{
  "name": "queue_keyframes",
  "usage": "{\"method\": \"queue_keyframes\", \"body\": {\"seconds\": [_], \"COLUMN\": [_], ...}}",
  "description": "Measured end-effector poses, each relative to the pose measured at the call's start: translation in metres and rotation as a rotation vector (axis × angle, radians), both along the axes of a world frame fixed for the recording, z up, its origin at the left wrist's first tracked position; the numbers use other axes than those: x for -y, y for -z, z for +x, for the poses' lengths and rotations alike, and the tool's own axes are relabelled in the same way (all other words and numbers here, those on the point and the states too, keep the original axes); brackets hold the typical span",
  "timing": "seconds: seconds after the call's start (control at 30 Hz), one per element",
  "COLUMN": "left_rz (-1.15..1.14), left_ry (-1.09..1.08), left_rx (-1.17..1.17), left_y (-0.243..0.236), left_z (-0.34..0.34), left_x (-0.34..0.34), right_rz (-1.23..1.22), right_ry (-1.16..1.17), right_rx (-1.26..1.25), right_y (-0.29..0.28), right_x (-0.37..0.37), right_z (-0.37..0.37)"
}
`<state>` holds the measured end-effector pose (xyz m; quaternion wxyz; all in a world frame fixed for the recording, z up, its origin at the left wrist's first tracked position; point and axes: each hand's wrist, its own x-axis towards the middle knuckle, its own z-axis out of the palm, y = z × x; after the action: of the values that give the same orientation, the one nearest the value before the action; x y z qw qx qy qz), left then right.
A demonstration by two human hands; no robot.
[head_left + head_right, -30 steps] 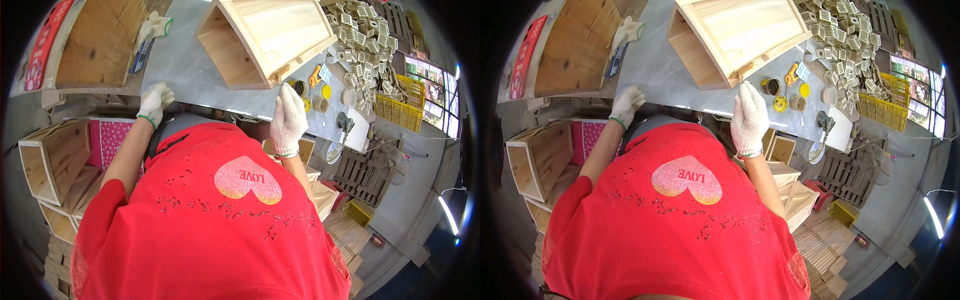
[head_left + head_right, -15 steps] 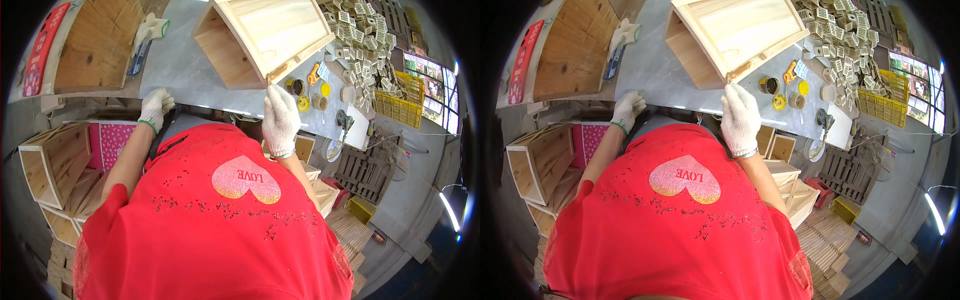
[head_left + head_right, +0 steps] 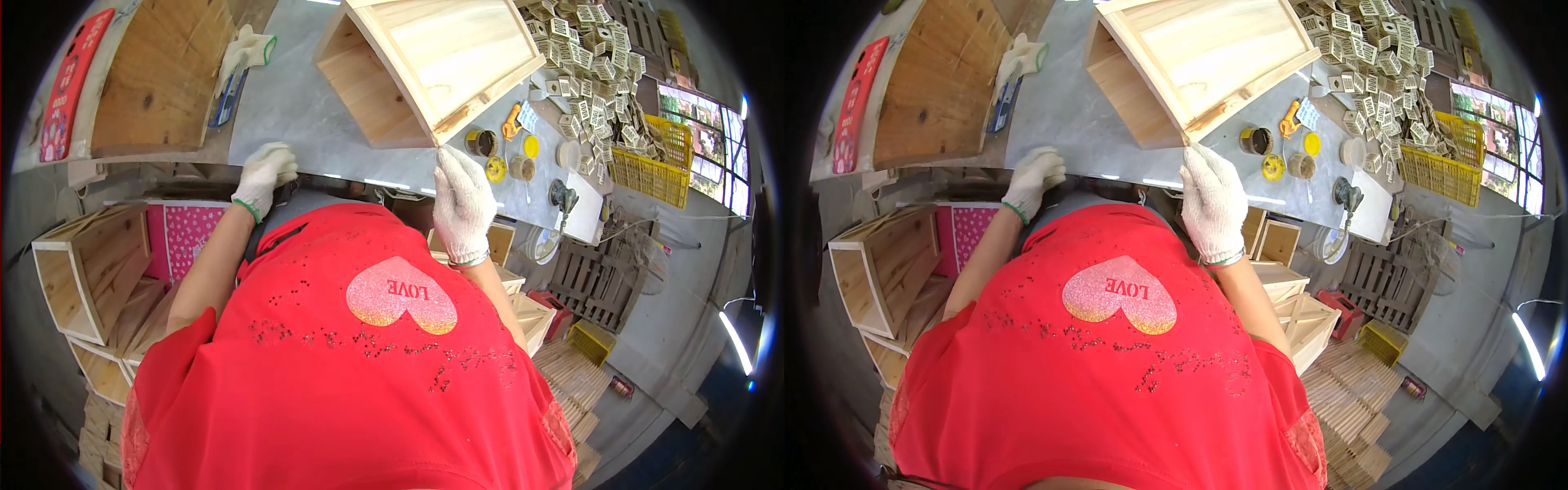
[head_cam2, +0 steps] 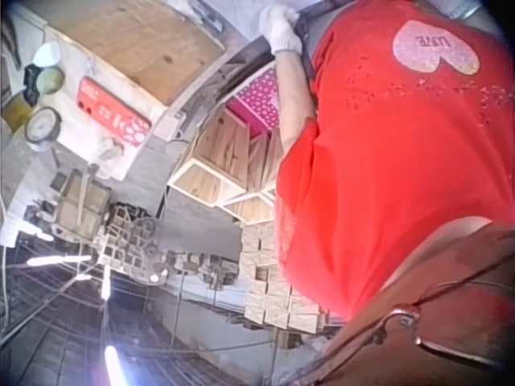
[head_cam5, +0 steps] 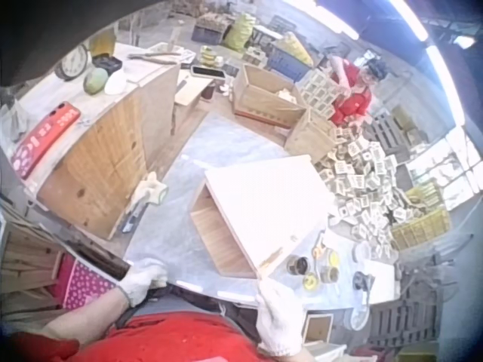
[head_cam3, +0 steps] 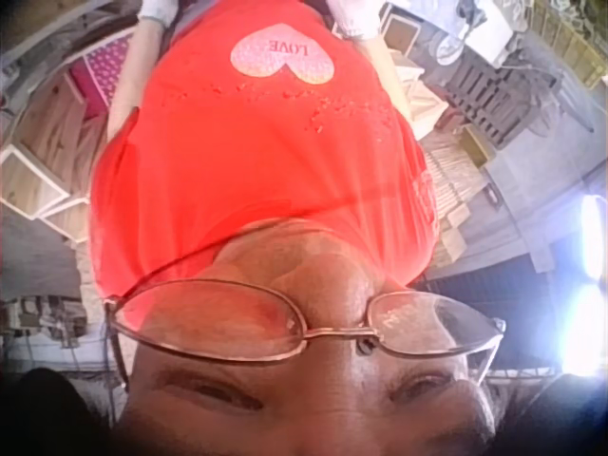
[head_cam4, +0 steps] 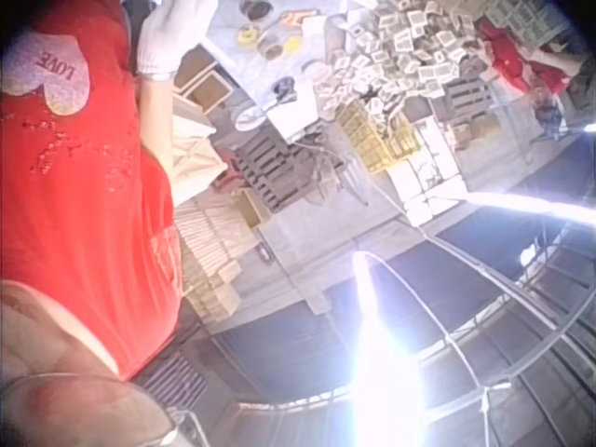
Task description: The recorder applies wood filler to the seams of a wooden box using a small spatula and kemudian sands the edges.
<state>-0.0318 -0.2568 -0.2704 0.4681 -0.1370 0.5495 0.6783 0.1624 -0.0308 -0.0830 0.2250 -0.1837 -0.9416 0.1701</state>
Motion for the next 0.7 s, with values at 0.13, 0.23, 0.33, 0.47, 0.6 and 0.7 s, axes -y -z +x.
{"method": "queue_keyframes", "body": {"seconds": [0.13, 0.23, 0.33, 0.47, 0.6, 0.7], "left_rz": [0.276, 0.447, 0.572, 0.51, 0.535, 0.51], "left_ry": [0.697, 1.155, 1.368, 1.394, 1.23, 1.278], "left_rx": [-0.564, -0.768, -0.717, -0.761, -0.932, -0.856], "left_y": [-0.037, -0.075, -0.068, -0.078, -0.064, -0.079], "left_z": [0.008, 0.013, 0.013, 0.007, 0.018, 0.015], "left_x": [-0.032, -0.068, -0.081, -0.081, -0.088, -0.095], "right_rz": [-0.039, -0.042, 0.02, -0.07, -0.045, -0.073], "right_ry": [0.121, 0.218, 0.252, 0.22, 0.135, 0.103], "right_rx": [-0.112, -0.135, -0.143, -0.138, -0.104, -0.064], "right_y": [-0.004, -0.001, -0.003, 0.0, 0.009, -0.002], "right_x": [-0.003, -0.017, -0.035, -0.053, -0.061, -0.054], "right_z": [0.0, 0.001, -0.001, -0.009, -0.016, -0.012]}}
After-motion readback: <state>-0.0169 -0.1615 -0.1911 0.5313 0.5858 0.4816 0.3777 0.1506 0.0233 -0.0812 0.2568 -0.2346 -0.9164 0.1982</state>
